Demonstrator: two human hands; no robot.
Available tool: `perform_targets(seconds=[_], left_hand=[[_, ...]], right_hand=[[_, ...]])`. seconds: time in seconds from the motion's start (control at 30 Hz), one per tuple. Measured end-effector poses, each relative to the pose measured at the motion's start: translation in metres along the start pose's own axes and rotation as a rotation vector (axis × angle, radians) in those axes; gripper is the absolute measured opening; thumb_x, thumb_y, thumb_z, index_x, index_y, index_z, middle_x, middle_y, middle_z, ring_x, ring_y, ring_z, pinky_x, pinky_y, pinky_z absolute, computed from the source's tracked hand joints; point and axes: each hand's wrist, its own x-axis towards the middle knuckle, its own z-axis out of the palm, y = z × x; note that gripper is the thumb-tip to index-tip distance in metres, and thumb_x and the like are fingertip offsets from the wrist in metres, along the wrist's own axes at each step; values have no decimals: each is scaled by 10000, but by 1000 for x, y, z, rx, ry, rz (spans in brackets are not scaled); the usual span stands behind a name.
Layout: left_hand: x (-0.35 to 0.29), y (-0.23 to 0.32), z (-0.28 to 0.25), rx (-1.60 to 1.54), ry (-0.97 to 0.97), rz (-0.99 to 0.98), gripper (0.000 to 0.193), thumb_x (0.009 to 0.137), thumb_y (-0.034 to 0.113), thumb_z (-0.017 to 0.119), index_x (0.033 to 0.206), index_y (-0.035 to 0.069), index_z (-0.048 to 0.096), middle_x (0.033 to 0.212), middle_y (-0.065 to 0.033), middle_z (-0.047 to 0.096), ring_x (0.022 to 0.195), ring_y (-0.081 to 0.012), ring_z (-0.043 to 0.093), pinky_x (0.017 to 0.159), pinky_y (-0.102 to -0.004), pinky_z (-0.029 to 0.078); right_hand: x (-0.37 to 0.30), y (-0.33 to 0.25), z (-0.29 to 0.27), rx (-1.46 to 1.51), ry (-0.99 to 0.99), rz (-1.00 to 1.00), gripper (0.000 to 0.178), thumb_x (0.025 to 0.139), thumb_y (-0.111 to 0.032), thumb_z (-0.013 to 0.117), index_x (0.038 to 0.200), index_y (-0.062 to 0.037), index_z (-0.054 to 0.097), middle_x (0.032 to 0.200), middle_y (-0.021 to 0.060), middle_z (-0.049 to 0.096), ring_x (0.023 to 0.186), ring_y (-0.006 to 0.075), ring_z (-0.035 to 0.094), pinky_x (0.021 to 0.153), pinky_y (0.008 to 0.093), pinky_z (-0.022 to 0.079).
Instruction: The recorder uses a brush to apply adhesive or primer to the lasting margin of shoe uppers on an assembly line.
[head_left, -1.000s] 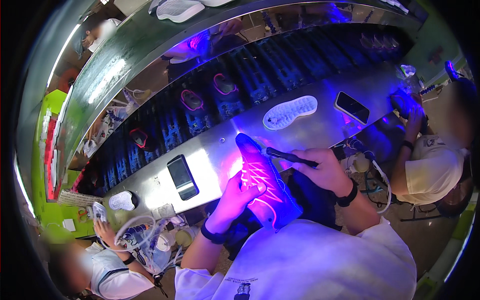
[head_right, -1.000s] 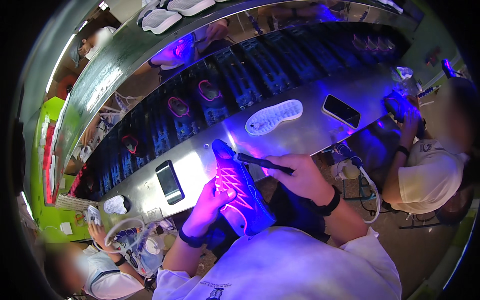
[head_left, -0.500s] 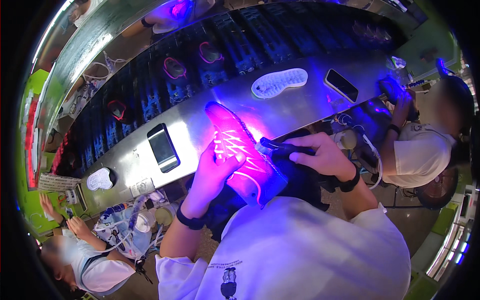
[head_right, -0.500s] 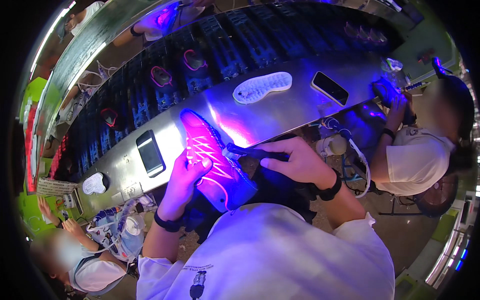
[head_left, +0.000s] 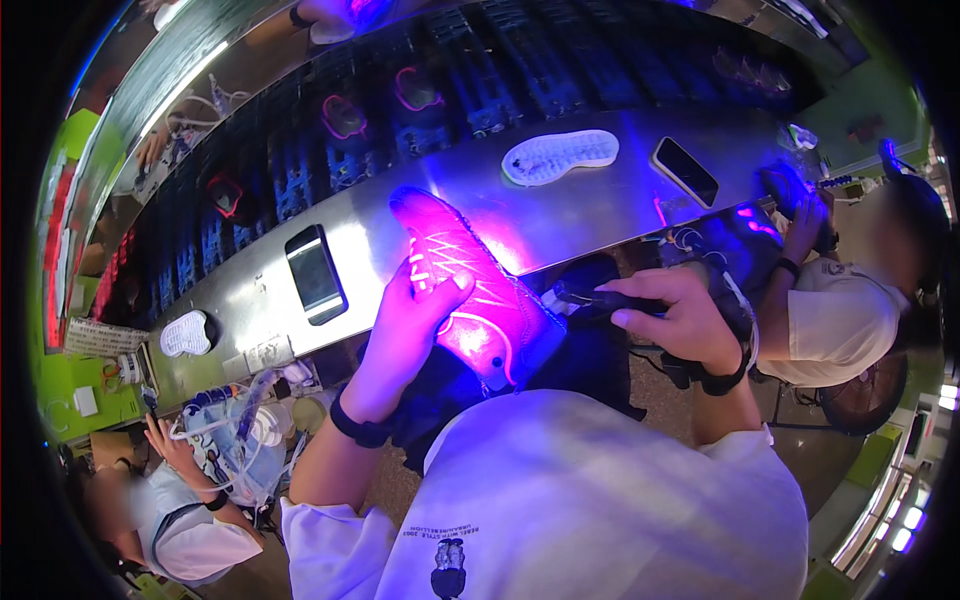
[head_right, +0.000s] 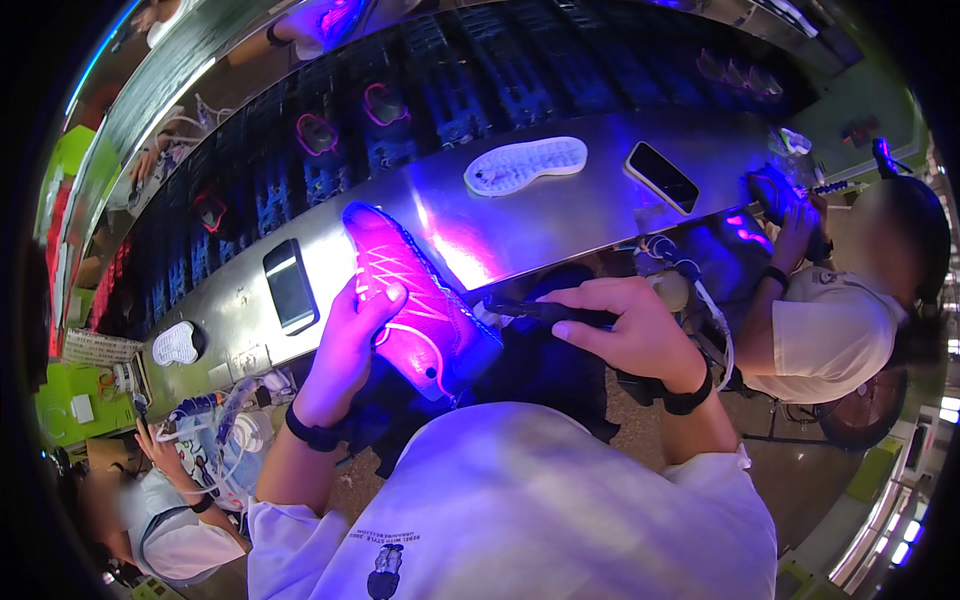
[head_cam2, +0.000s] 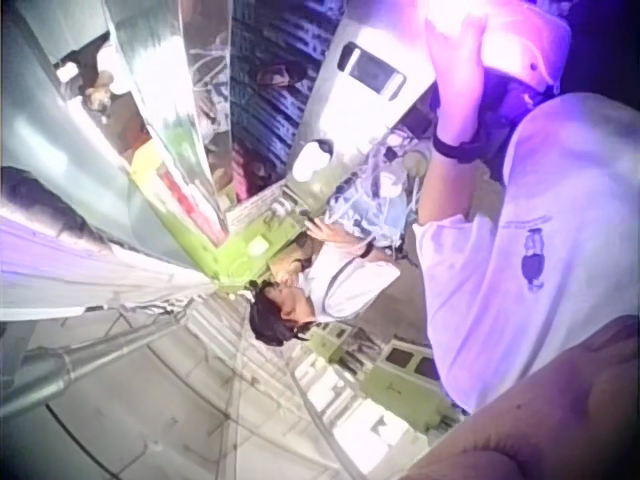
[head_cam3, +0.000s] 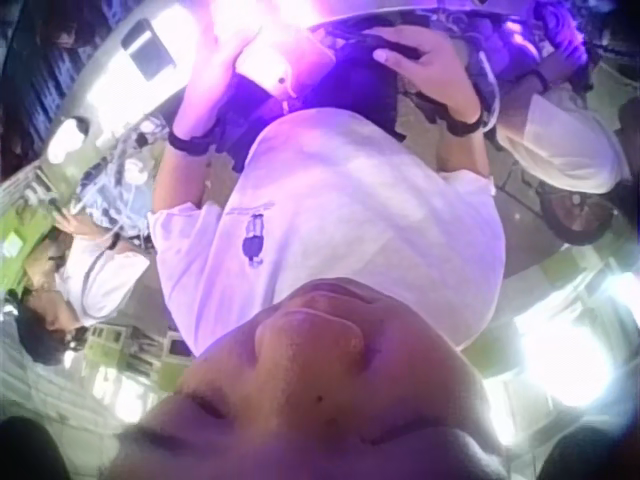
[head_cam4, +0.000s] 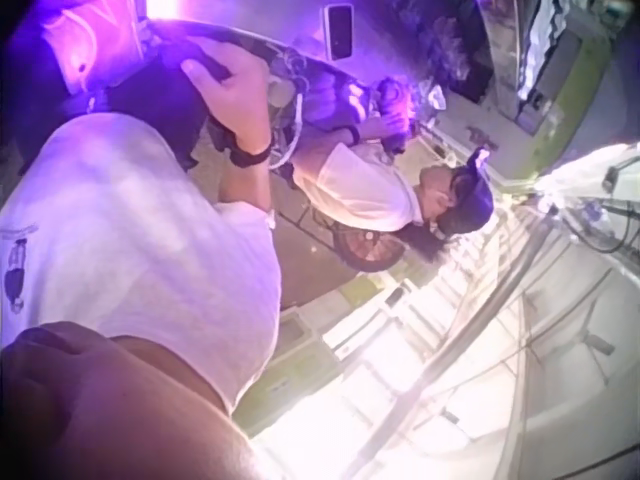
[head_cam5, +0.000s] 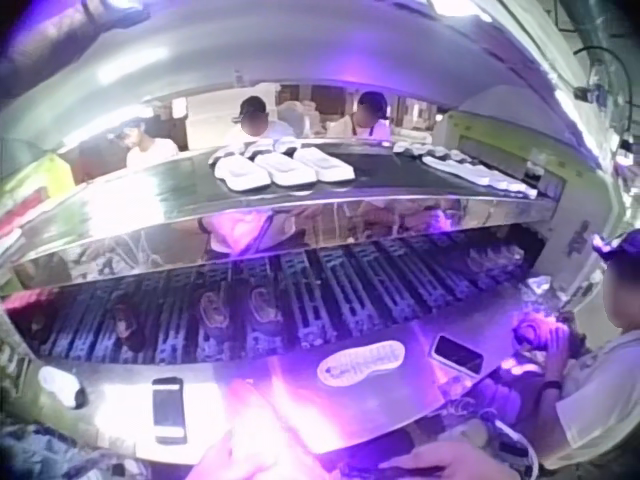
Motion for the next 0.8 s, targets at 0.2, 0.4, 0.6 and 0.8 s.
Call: perform_targets(seconds=[0.2, 0.4, 0.6, 0.8], left_hand=[[8, 4, 13, -76, 27, -6, 567, 974, 229, 720, 1414, -25, 467, 1257, -128, 648, 1121, -222, 680, 980, -368, 548], [11, 11, 19, -304, -105, -224, 386, 1053, 367, 596, 1293, 68, 550, 1046, -47, 701, 888, -129, 721, 651, -263, 581], [1, 18, 25, -454, -108, -303, 536, 1063, 417, 545, 1441, 45, 463, 1234, -132, 666, 1085, -244, 717, 819, -327, 646], [-3, -12, -4, -819, -422, -360, 499, 1080, 451, 470, 1438, 103, 470, 1288, -151, 641, 1104, -251, 699, 727, -316, 659]], right_hand=[[-6, 7, -13, -120, 40, -69, 364, 810, -102, 819, 1171, -86, 770, 765, 99, 659, 664, 229, 618, 603, 341, 450], [5, -4, -16, -251, 160, -133, 383, 760, -60, 827, 1139, -70, 773, 755, 78, 653, 614, 204, 588, 574, 318, 449], [24, -18, -21, -307, 197, -208, 389, 754, -32, 825, 1138, -73, 774, 755, 66, 644, 592, 173, 562, 549, 297, 437], [40, -38, -21, -352, 142, -307, 384, 785, -35, 815, 1162, -92, 771, 749, 51, 617, 576, 170, 534, 539, 306, 425]])
